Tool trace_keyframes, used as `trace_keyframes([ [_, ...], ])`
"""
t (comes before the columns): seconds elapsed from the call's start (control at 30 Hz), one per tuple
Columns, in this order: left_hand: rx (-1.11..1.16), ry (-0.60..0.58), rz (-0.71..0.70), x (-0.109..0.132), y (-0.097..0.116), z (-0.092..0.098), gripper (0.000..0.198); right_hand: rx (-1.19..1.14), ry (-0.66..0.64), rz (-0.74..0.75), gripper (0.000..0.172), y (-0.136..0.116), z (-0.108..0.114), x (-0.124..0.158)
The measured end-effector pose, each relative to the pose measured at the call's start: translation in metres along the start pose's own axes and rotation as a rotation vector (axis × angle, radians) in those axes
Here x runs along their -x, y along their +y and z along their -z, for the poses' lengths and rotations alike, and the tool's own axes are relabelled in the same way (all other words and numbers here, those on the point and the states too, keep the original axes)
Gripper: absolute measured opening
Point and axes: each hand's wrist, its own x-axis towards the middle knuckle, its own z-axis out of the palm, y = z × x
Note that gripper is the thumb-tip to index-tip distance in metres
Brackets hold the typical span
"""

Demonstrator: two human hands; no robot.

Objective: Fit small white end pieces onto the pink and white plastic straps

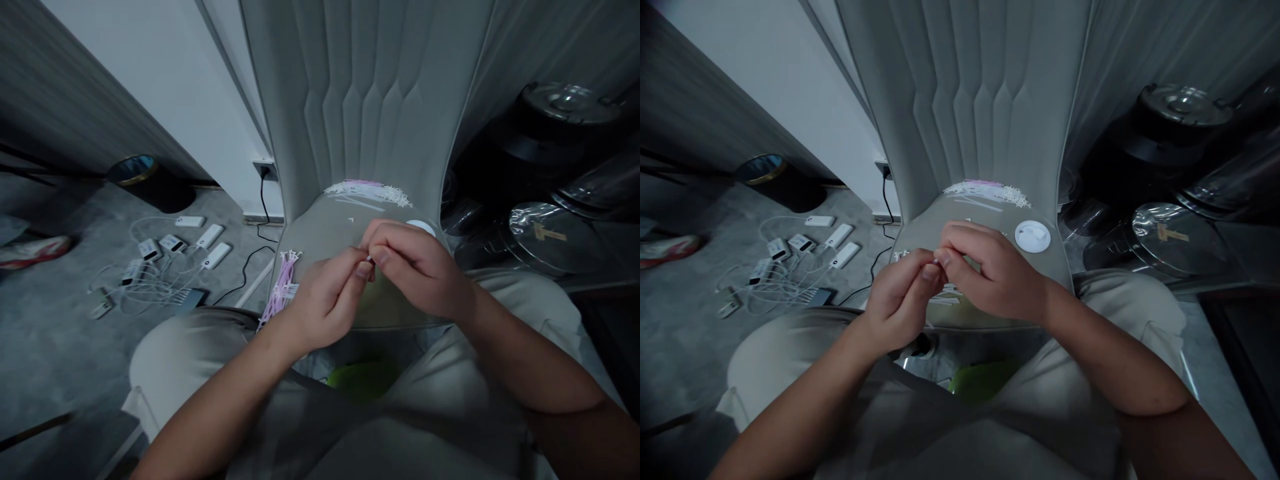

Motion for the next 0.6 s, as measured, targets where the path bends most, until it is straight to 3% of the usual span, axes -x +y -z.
trace_keyframes([
  [0.33, -0.072, -0.047, 0.001, -0.002, 0.003, 0.004, 0.020, 0.098, -0.063, 0.010, 0.017, -0.003, 0.007, -0.001],
  [0.6, -0.330, -0.168, 0.004, -0.006, 0.002, 0.011, 0.019, 0.237, -0.135, -0.001, 0.023, -0.007, 0.013, -0.002],
])
